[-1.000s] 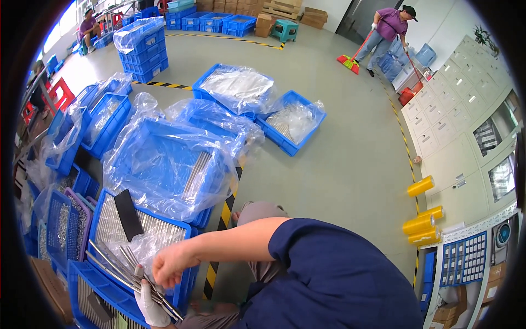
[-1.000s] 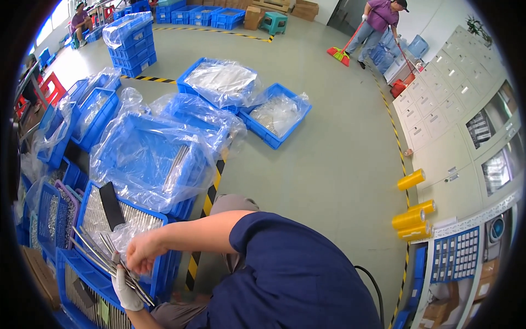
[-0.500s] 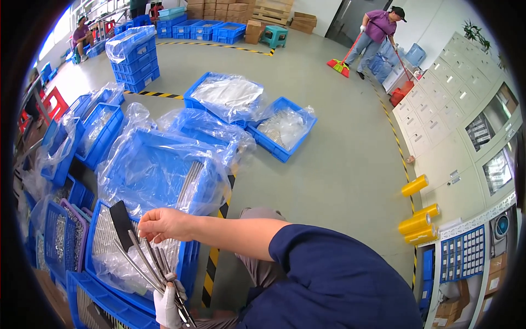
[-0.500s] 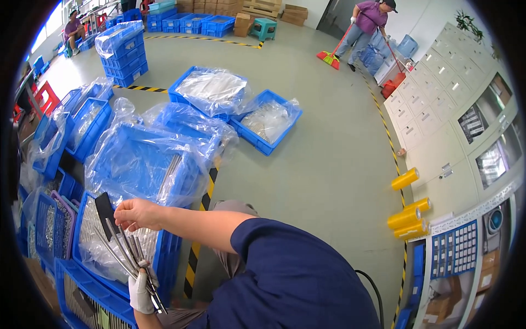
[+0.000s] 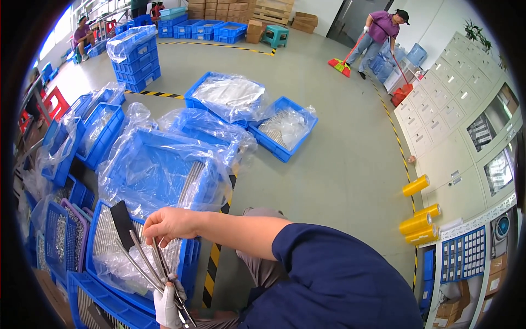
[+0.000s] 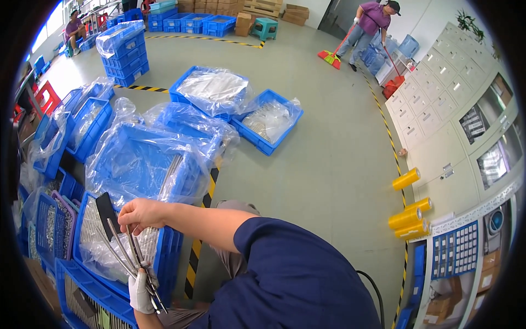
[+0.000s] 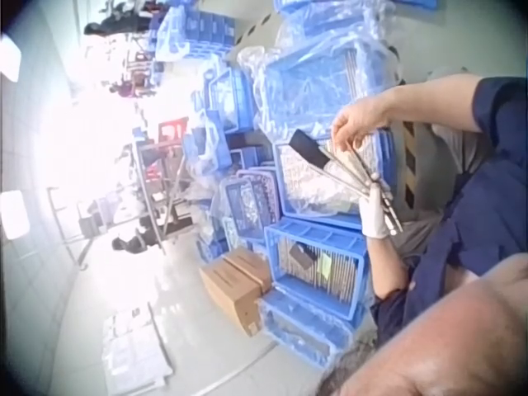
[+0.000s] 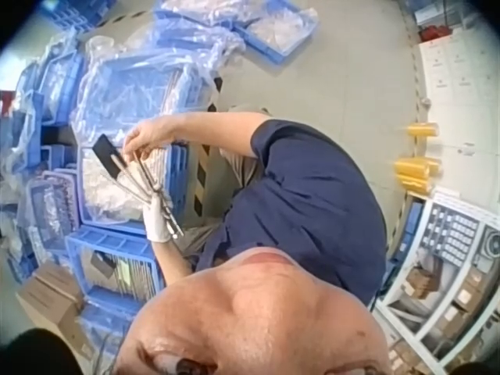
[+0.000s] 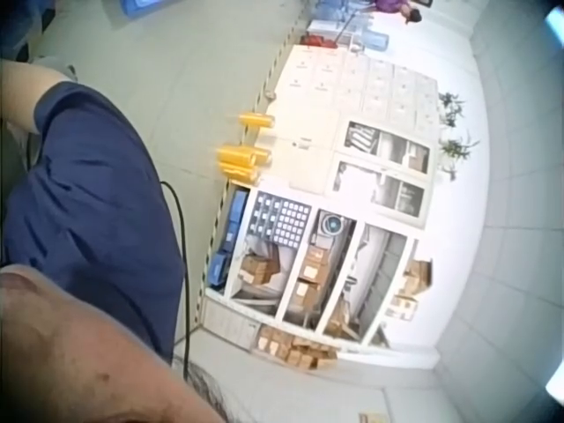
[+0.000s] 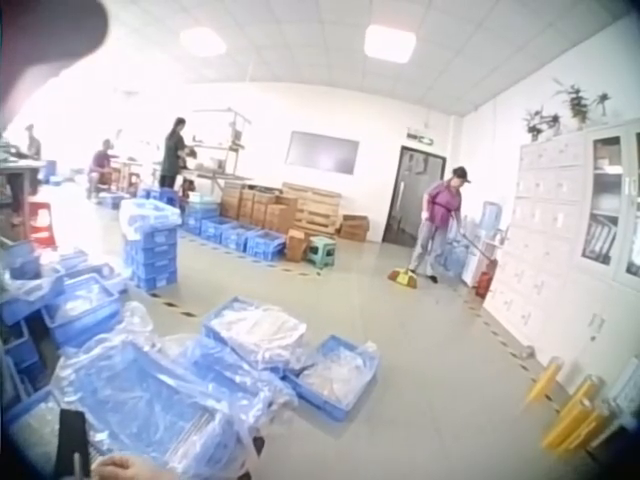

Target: Sorting and organizing bundles of long metal rods into plastic bags and blue industrial crates.

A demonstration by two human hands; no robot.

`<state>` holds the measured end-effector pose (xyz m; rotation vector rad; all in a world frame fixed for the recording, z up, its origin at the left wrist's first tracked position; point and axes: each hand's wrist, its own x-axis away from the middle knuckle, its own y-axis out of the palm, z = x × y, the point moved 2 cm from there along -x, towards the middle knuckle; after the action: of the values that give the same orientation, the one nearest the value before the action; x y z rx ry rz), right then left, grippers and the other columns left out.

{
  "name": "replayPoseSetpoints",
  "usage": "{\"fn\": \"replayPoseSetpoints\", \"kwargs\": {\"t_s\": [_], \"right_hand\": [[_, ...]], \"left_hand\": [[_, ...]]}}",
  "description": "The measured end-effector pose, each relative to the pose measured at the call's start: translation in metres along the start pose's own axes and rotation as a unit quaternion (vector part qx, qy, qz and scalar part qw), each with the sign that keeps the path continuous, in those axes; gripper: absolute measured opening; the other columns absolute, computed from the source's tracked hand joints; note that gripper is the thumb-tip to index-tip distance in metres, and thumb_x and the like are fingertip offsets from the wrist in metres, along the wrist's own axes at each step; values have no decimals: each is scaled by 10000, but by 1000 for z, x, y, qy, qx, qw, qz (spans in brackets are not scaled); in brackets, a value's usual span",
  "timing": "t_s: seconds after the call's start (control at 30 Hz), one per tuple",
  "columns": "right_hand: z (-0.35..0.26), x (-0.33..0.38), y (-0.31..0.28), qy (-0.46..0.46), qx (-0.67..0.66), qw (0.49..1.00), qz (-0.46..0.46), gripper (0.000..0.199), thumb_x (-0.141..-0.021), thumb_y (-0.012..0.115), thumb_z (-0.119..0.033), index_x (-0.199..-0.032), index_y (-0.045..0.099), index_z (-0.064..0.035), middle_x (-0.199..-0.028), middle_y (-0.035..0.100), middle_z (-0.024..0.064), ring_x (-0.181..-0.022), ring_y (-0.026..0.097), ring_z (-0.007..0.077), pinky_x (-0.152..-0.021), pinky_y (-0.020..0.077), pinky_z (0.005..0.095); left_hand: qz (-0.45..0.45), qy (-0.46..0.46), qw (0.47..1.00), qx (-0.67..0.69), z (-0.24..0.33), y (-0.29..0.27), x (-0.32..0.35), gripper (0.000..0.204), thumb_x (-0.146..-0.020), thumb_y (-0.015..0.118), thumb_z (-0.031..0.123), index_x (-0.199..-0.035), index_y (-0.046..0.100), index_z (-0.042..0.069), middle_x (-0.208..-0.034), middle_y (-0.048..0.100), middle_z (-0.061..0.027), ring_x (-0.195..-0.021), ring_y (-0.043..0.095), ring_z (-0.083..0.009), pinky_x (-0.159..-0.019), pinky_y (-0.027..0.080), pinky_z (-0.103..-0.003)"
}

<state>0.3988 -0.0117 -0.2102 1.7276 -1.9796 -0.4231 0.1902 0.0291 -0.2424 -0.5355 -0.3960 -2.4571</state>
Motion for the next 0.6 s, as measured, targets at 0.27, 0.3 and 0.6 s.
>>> {"fn": "replayPoseSetpoints", "kwargs": {"t_s": [0.27,0.3,0.6], "right_hand": [[-7,-2,-4,6,77,997,-20,160,-740,604,-160,-827,559,-34,-741,579,31,-652,555,108,-571,459,238],[-6,-2,-1,7,78,997,-22,160,-740,604,-160,-827,559,-34,-741,579,31,-652,555,108,-571,459,238],[39,2,-8,27,129,991,-30,126,-746,594,-153,-839,555,-78,-715,539,-25,-623,468,49,-541,370,198]], "left_hand": [[-5,20,1000,-11,6,-3,-6,303,-788,572,302,-909,540,26,-637,520,-12,-471,461,-70,-413,339,-175],[-2,21,1000,-10,5,-4,-4,303,-788,572,302,-909,540,26,-637,520,-12,-471,461,-70,-413,339,-175],[16,-51,995,-81,18,15,1,212,-825,505,273,-815,569,72,-565,470,29,-455,395,-55,-411,268,-188]]}}
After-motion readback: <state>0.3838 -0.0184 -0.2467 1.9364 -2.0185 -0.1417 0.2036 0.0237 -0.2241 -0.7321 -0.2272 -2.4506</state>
